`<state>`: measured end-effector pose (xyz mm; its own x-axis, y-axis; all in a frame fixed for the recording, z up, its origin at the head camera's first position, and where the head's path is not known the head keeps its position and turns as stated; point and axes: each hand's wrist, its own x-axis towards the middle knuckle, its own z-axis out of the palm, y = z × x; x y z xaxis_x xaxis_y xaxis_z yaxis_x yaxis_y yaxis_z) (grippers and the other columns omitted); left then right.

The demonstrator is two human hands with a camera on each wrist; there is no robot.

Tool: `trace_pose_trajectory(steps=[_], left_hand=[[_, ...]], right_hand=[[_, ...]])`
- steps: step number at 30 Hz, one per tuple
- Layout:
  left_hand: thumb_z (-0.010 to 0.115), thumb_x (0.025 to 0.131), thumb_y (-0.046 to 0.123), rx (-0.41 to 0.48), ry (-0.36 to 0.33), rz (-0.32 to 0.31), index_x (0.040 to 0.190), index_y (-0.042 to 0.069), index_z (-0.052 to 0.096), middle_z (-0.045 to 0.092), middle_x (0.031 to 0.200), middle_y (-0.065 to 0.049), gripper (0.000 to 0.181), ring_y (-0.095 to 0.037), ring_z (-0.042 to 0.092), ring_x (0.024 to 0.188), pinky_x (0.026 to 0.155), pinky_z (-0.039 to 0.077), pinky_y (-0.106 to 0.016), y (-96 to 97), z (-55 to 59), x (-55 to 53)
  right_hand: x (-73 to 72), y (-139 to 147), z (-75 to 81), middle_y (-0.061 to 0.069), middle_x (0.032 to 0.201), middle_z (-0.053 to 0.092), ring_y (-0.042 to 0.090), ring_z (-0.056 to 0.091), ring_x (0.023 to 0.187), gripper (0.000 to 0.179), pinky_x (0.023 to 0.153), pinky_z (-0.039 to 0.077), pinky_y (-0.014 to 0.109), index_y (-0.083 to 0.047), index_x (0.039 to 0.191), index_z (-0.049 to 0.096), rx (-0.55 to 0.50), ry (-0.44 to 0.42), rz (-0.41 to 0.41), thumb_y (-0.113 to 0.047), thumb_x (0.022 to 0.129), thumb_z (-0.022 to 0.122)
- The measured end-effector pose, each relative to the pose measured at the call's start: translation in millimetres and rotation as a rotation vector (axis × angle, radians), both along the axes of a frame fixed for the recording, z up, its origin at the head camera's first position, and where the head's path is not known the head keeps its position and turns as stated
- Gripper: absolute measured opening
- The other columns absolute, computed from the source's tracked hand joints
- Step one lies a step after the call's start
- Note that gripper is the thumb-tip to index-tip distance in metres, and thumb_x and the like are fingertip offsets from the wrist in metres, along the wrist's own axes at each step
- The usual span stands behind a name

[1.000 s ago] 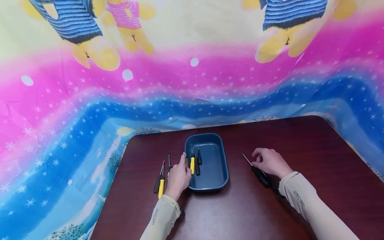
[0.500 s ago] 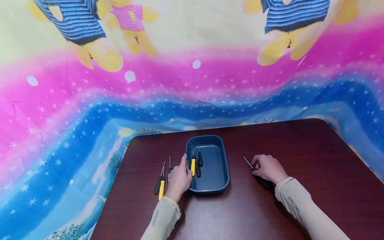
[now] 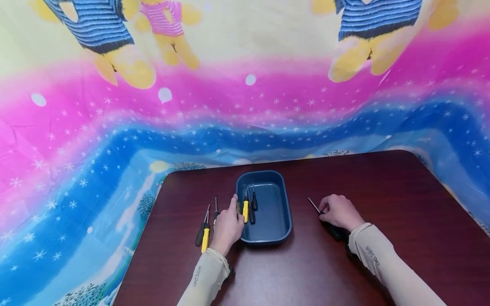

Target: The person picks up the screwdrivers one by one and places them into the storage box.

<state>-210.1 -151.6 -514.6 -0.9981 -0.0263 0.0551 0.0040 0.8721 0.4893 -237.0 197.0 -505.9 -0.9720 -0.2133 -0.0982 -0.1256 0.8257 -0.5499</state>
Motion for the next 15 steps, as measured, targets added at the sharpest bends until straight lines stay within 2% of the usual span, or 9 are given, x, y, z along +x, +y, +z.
trace_pose_trajectory(steps=[10, 15], left_hand=[[0.063, 0.1, 0.017, -0.011, 0.002, 0.006, 0.161, 0.014, 0.036, 0.051, 0.06, 0.001, 0.067, -0.017, 0.047, 0.05, 0.055, 0.042, -0.031, 0.3, 0.4, -0.7], [0.063, 0.1, 0.017, -0.014, 0.002, 0.008, 0.161, 0.014, 0.036, 0.051, 0.059, 0.001, 0.067, -0.017, 0.047, 0.05, 0.054, 0.041, -0.031, 0.3, -1.1, -1.5]], right_hand=[[-3.4, -1.0, 10.2, 0.004, 0.084, 0.075, 0.015, 0.067, 0.076, 0.025, 0.067, 0.054, 0.033, -0.001, 0.108, 0.076, -0.173, -0.029, 0.003, -0.01, 0.085, 0.08], [-2.9, -2.0, 19.2, 0.009, 0.089, 0.075, 0.019, 0.067, 0.07, 0.038, 0.062, 0.055, 0.037, 0.004, 0.123, 0.07, -0.303, -0.078, -0.031, -0.009, 0.088, 0.076]])
